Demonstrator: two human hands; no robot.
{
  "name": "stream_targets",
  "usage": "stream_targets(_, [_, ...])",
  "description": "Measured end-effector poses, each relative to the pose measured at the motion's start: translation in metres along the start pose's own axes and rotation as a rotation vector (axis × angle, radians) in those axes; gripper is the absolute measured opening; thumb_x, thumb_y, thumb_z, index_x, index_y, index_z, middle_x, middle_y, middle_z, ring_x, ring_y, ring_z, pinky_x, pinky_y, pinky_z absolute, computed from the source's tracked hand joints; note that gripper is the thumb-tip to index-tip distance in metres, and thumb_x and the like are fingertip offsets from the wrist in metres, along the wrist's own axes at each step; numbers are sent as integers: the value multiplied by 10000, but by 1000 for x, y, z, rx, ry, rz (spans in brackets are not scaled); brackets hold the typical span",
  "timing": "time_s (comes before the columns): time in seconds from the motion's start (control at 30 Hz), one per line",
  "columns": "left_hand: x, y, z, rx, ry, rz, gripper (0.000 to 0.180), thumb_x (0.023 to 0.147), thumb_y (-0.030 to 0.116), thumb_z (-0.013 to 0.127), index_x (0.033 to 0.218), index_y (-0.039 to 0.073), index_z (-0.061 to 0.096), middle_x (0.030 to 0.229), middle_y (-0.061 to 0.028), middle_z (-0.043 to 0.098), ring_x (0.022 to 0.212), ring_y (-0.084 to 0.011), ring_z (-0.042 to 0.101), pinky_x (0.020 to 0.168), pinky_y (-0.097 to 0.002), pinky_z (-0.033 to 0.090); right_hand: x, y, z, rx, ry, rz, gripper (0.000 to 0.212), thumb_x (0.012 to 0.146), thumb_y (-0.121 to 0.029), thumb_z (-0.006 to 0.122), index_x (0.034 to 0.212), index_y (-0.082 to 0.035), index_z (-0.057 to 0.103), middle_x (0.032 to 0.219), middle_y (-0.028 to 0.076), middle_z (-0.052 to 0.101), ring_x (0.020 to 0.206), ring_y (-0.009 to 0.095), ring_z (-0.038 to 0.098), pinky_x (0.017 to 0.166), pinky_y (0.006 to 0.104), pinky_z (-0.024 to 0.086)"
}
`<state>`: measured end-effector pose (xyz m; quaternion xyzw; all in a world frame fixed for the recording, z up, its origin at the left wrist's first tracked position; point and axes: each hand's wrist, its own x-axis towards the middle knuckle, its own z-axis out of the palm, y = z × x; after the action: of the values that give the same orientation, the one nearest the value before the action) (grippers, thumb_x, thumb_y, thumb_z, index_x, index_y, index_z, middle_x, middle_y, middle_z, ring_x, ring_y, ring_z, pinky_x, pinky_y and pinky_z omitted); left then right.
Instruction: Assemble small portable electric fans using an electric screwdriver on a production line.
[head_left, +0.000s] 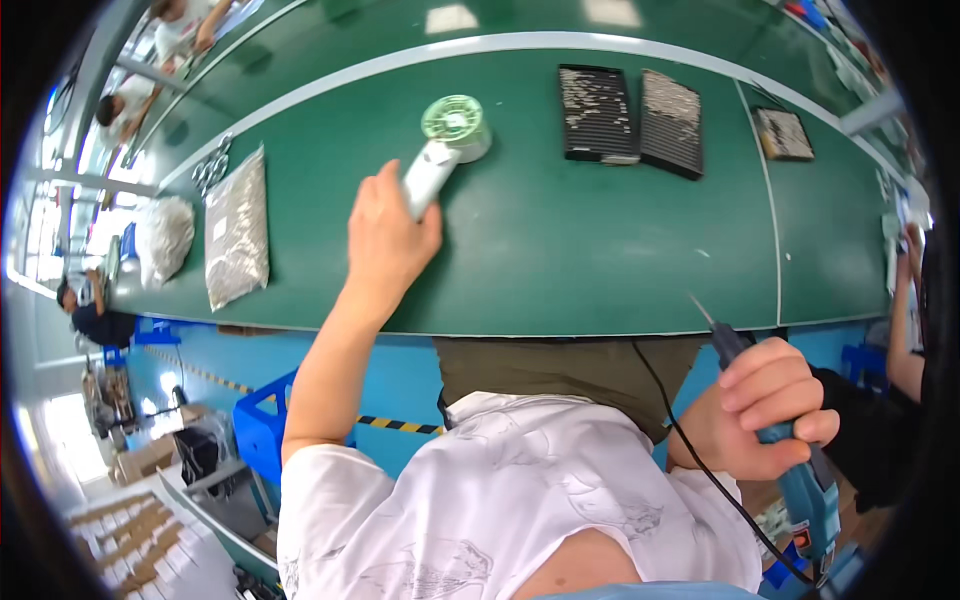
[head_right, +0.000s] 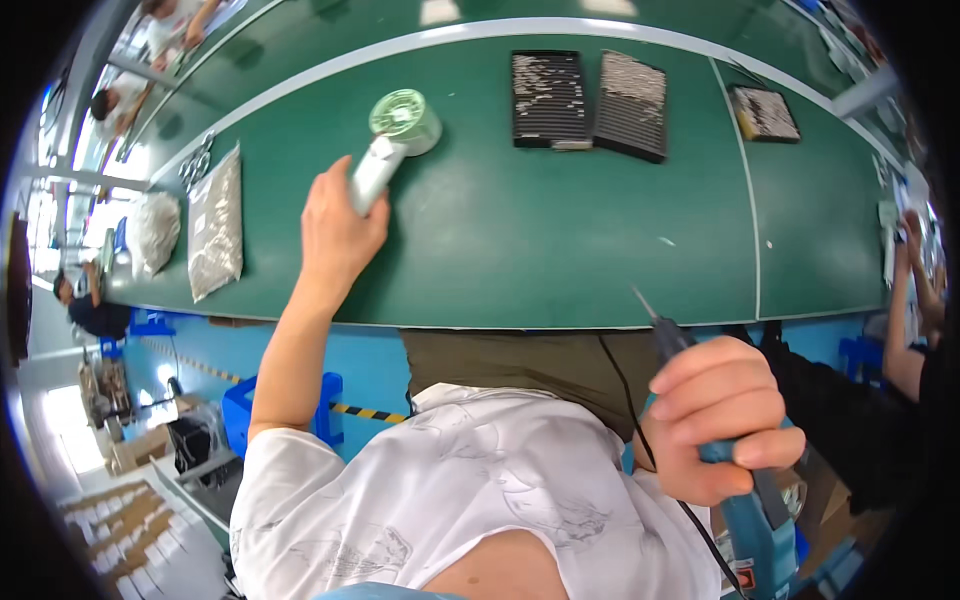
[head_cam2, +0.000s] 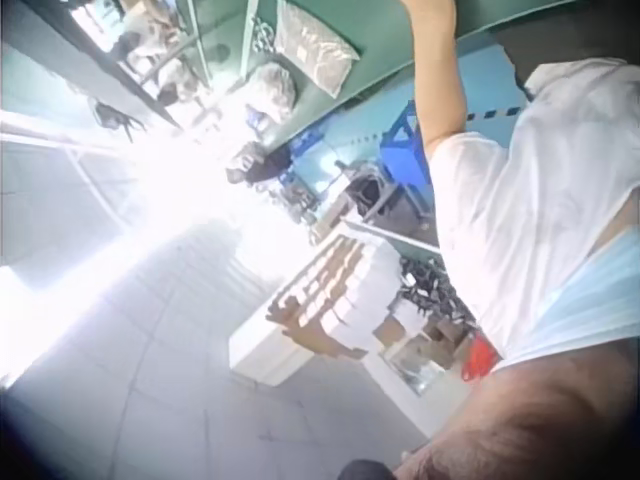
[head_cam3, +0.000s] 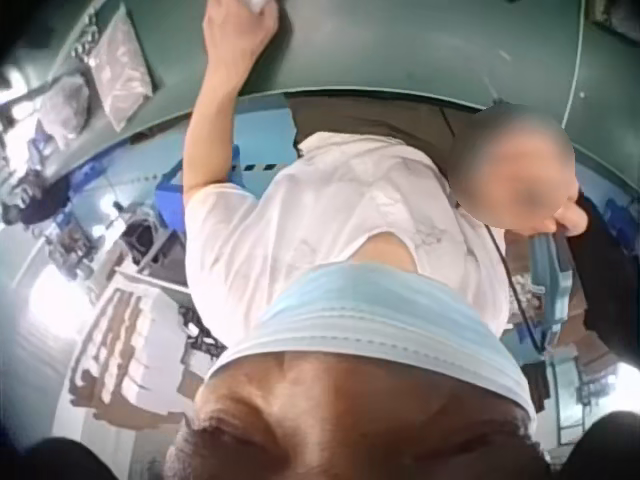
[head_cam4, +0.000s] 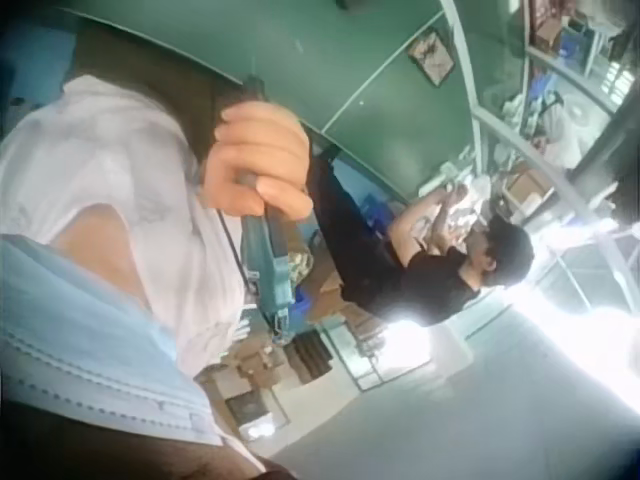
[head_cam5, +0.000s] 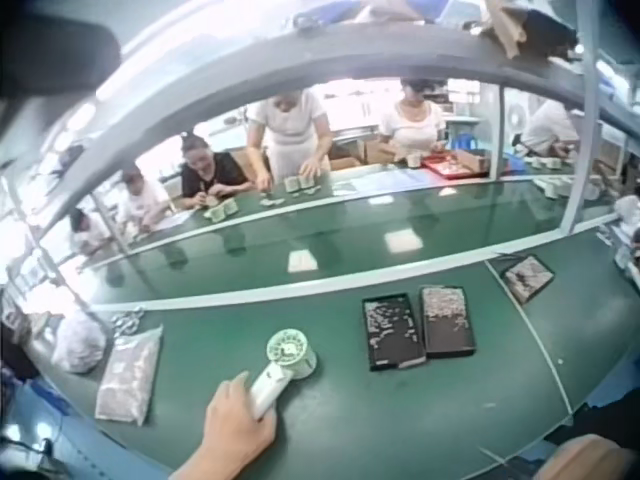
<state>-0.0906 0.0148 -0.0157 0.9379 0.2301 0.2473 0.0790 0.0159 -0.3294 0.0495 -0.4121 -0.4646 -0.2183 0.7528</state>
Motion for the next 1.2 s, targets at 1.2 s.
stream_targets(1.2, [58,32,23,-1697,-628,-645,535,1004,368,591,1267,-93,529,873,-164,691,699,-252,685,607,-372,586,125,161,71,21,145,538,460,1025,-221,676,617,-52,544,532,50,518,394,177,521,416,335,468])
